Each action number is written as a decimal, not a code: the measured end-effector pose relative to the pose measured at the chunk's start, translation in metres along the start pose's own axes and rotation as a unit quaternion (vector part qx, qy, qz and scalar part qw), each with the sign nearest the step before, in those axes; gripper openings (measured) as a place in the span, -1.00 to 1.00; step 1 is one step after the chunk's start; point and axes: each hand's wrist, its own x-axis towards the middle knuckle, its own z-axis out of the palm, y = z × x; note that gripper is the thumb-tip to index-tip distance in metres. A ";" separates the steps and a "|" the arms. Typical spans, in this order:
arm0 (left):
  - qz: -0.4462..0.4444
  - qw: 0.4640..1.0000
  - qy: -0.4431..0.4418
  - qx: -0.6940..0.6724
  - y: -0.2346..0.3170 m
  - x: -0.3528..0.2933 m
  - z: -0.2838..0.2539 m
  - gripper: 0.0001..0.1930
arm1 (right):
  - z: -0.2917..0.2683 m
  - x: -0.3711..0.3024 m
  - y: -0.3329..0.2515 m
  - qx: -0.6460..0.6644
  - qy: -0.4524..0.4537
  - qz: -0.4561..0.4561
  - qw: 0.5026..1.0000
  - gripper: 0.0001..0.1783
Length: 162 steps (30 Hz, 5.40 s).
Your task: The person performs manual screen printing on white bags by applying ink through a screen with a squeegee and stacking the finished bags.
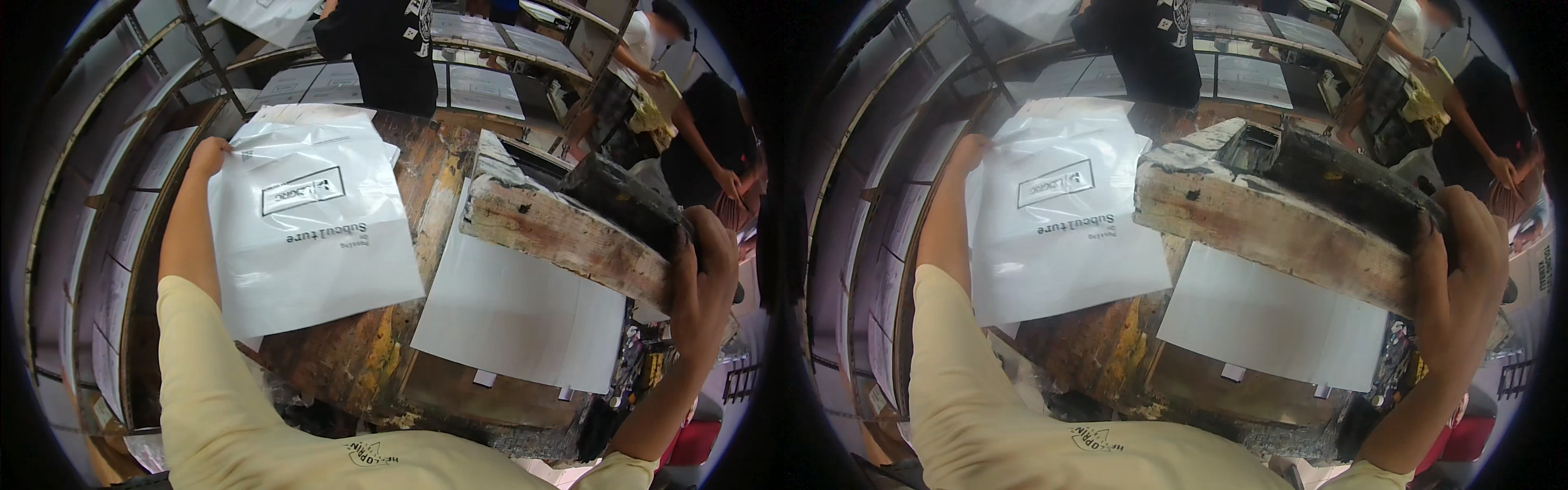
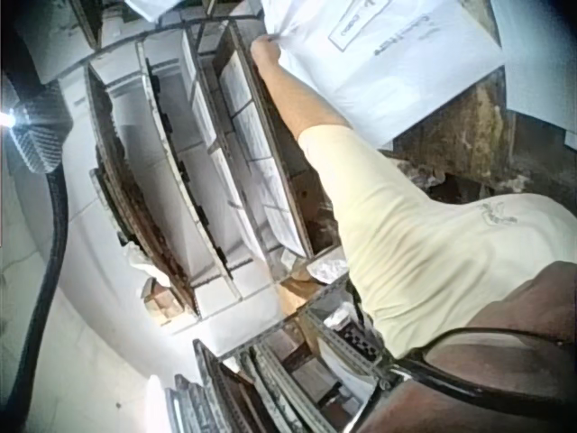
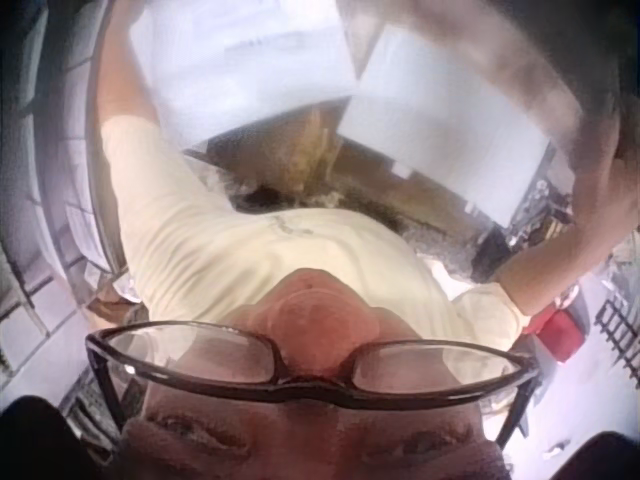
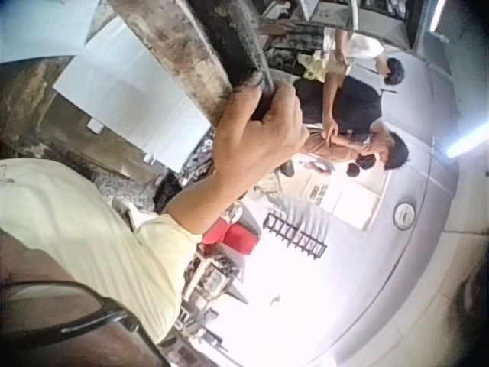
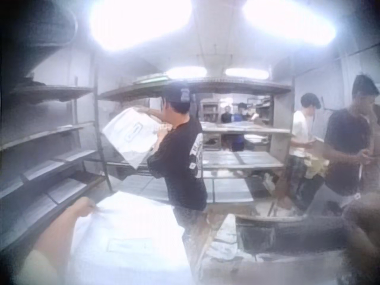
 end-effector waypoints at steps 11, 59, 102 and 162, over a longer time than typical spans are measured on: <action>0.275 0.896 -0.196 -0.288 0.355 -0.300 -0.082 -0.34 | 0.003 0.000 -0.009 0.025 0.024 0.024 0.999 -0.50; 0.156 0.902 -0.006 -0.402 0.395 -0.458 0.066 0.40 | 0.348 -0.023 0.121 0.080 -0.155 -0.069 0.982 -0.51; 0.226 0.945 -0.046 -0.231 0.481 -0.474 0.024 0.07 | -0.010 0.004 -0.013 0.019 0.053 0.016 0.998 -0.47; 0.097 0.835 -0.008 -0.542 0.313 -0.234 -0.032 -0.77 | -0.009 0.010 0.003 0.062 0.000 0.012 0.998 -0.58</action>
